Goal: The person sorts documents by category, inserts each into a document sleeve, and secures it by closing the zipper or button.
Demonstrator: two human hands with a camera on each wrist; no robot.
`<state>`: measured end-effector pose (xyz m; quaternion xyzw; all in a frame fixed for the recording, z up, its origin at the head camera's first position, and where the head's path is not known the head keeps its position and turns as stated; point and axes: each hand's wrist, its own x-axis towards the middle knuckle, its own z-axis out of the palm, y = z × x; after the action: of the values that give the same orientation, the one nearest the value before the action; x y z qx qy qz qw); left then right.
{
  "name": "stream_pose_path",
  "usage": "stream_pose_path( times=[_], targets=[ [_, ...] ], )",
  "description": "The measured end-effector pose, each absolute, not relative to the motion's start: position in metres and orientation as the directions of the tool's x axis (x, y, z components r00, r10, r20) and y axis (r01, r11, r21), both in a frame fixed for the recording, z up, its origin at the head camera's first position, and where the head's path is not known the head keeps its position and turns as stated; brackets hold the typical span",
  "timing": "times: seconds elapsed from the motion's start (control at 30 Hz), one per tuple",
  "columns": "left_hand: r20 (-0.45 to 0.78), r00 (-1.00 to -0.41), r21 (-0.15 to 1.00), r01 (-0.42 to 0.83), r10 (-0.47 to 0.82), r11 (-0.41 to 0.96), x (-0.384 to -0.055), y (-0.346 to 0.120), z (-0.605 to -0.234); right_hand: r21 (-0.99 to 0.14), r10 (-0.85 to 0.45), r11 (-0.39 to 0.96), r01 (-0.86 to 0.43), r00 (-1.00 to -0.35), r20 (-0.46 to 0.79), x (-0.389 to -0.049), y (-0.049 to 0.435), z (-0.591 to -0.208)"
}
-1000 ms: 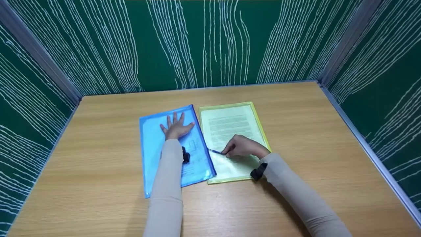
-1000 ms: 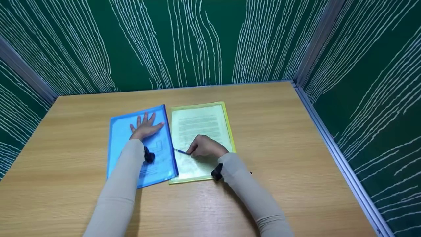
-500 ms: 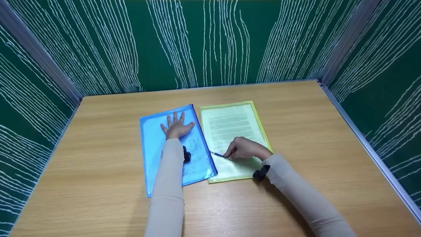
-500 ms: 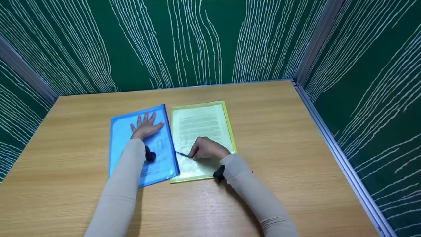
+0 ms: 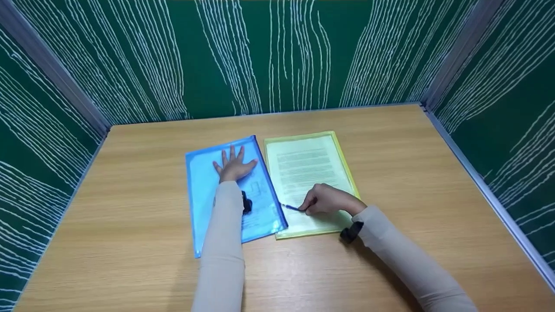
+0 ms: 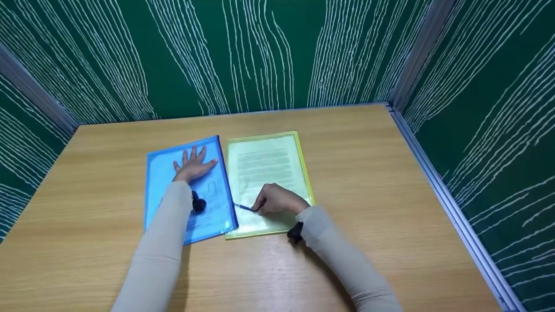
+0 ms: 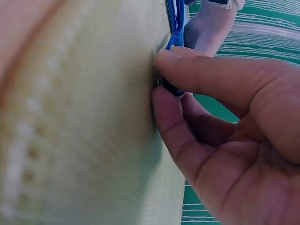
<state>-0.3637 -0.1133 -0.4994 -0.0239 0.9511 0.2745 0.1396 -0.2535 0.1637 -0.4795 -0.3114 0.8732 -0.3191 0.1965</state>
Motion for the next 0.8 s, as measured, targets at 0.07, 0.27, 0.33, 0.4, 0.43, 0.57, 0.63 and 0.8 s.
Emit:
stream_pose_path(
  times=[0.07, 0.27, 0.33, 0.4, 0.43, 0.57, 0.63, 0.8],
  targets=[
    [-0.279, -0.960, 0.518, -0.127, 0.027, 0.846, -0.364, -0.113, -0.500, -0.678, -0.678, 0.594, -0.434, -0.723, -0.132, -0.253, 0.164, -0.480],
    [-0.281, -0.959, 0.523, -0.128, 0.028, 0.843, -0.364, -0.113, -0.501, -0.666, -0.707, 0.576, -0.475, -0.697, -0.114, -0.247, 0.168, -0.478],
    [-0.283, -0.959, 0.521, -0.131, 0.026, 0.844, -0.364, -0.113, -0.500, -0.671, -0.716, 0.563, -0.483, -0.690, -0.105, -0.244, 0.171, -0.478],
    [-0.285, -0.958, 0.522, -0.129, 0.030, 0.843, -0.364, -0.113, -0.500, -0.674, -0.721, 0.553, -0.490, -0.687, -0.092, -0.241, 0.172, -0.478],
    [-0.286, -0.958, 0.525, -0.128, 0.033, 0.842, -0.364, -0.113, -0.500, -0.672, -0.726, 0.546, -0.501, -0.683, -0.081, -0.240, 0.172, -0.478],
    [-0.293, -0.955, 0.531, -0.120, 0.049, 0.839, -0.364, -0.114, -0.500, -0.650, -0.755, 0.525, -0.550, -0.653, -0.057, -0.235, 0.172, -0.476],
    [-0.294, -0.955, 0.528, -0.122, 0.046, 0.840, -0.364, -0.114, -0.499, -0.644, -0.773, 0.508, -0.572, -0.633, -0.047, -0.232, 0.172, -0.476],
    [-0.288, -0.957, 0.529, -0.125, 0.040, 0.839, -0.363, -0.114, -0.499, -0.633, -0.802, 0.471, -0.614, -0.597, -0.018, -0.226, 0.175, -0.477]
  ],
)
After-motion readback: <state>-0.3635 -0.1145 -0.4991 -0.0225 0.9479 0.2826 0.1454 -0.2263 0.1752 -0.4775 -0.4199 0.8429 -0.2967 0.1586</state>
